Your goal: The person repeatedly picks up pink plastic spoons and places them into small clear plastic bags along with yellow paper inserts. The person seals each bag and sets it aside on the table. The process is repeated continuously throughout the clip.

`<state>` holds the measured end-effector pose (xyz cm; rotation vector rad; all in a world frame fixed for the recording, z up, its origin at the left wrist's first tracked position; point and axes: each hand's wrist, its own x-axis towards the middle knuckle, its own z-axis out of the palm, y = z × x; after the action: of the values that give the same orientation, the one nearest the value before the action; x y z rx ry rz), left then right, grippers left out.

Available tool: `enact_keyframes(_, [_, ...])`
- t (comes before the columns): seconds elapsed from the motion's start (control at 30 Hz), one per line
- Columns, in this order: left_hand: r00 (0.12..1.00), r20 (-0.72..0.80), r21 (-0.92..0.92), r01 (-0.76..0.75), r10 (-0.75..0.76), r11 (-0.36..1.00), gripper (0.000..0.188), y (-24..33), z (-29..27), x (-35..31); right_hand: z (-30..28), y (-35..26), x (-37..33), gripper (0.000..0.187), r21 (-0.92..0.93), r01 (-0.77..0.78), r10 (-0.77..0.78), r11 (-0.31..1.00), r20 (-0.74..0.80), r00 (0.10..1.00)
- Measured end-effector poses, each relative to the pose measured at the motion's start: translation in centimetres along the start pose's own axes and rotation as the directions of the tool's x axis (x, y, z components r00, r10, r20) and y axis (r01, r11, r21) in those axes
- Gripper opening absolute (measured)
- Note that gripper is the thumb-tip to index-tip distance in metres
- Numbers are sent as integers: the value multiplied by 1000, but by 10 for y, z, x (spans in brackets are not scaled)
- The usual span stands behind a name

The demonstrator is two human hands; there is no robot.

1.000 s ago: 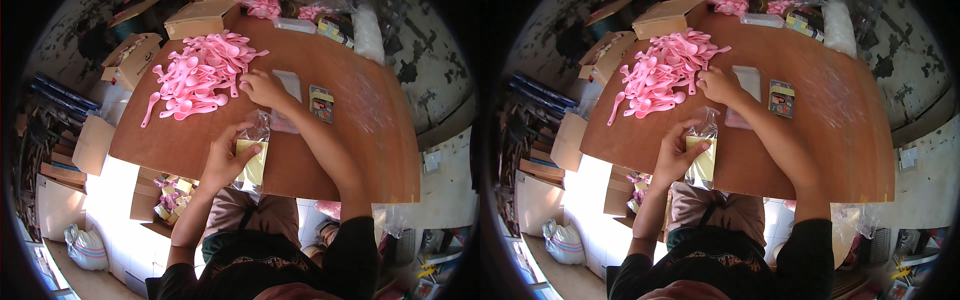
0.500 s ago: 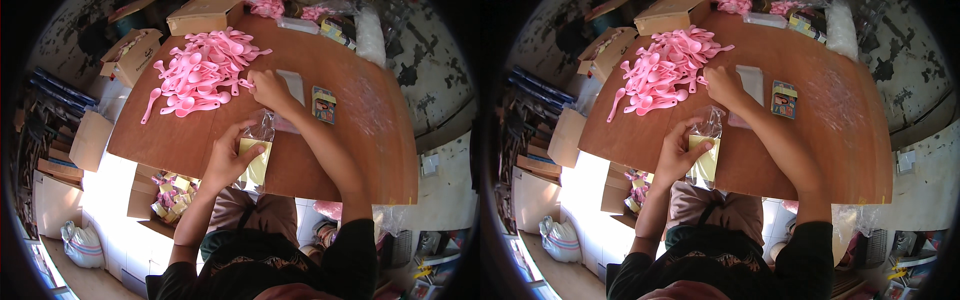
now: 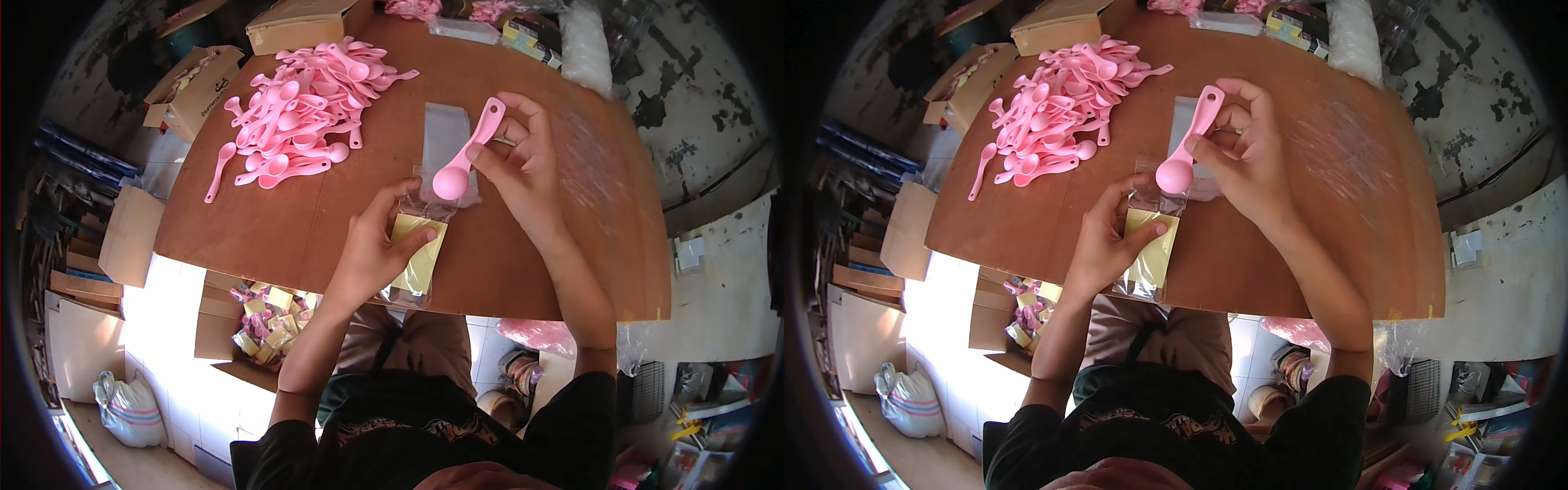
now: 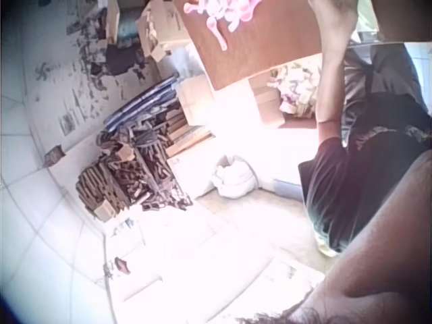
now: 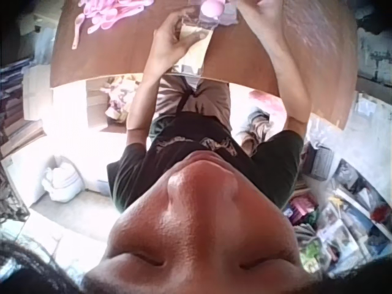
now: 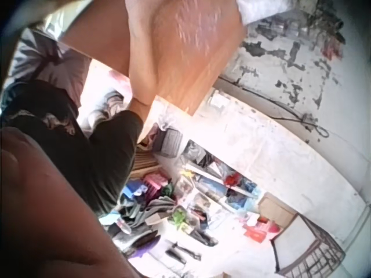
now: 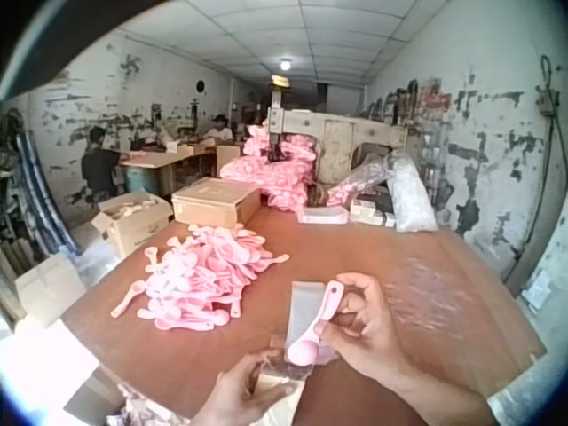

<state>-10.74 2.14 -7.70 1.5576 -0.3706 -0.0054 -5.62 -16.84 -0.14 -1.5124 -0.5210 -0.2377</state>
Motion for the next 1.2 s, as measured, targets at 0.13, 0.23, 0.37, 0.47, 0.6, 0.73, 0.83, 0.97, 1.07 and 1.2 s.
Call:
enact_keyframes(0.13, [999, 40, -18, 1, 0, 1000, 58, 9, 13, 1, -5, 4, -17, 55, -49, 16, -16, 999, -8, 1000])
enact_keyframes(0.23, [998, 53, 15, 24, -25, 1000, 59, 7, 19, 2, -11, 11, -22, 55, -52, 72, -75, 996, -49, 996])
enact_keyframes(0.37, [994, -18, 45, -107, 108, 993, 56, -1, 22, 2, -15, 16, -27, 50, -88, -6, 3, 996, -33, 999])
enact_keyframes(0.47, [997, 22, 58, -78, 77, 995, 58, 2, 21, 2, -10, 19, -31, 45, -40, 1, -3, 999, -37, 999])
enact_keyframes(0.6, [998, 45, 83, -36, 32, 996, 58, 9, 25, 3, -10, 22, -34, 43, -51, 36, -37, 998, -20, 999])
enact_keyframes(0.73, [998, 52, 98, -28, 23, 995, 57, 13, 25, 4, -8, 18, -36, 41, -193, 88, -83, 977, 30, 996])
enact_keyframes(0.83, [996, 52, 79, -77, 73, 994, 57, 10, 27, 5, -8, 17, -37, 40, -198, 125, -125, 972, 15, 992])
enact_keyframes(0.97, [992, -6, 107, -126, 127, 986, 59, 5, 26, 5, -10, 16, -38, 37, -233, 110, -112, 966, 2, 994])
enact_keyframes(1.07, [993, -37, 130, -108, 113, 986, 60, 10, 27, 4, -11, 12, -38, 35, -282, 117, -124, 952, -5, 992])
enact_keyframes(1.2, [996, -29, 95, -80, 83, 992, 60, 6, 27, 4, -5, 7, -42, 25, -313, 95, -89, 945, 32, 996])
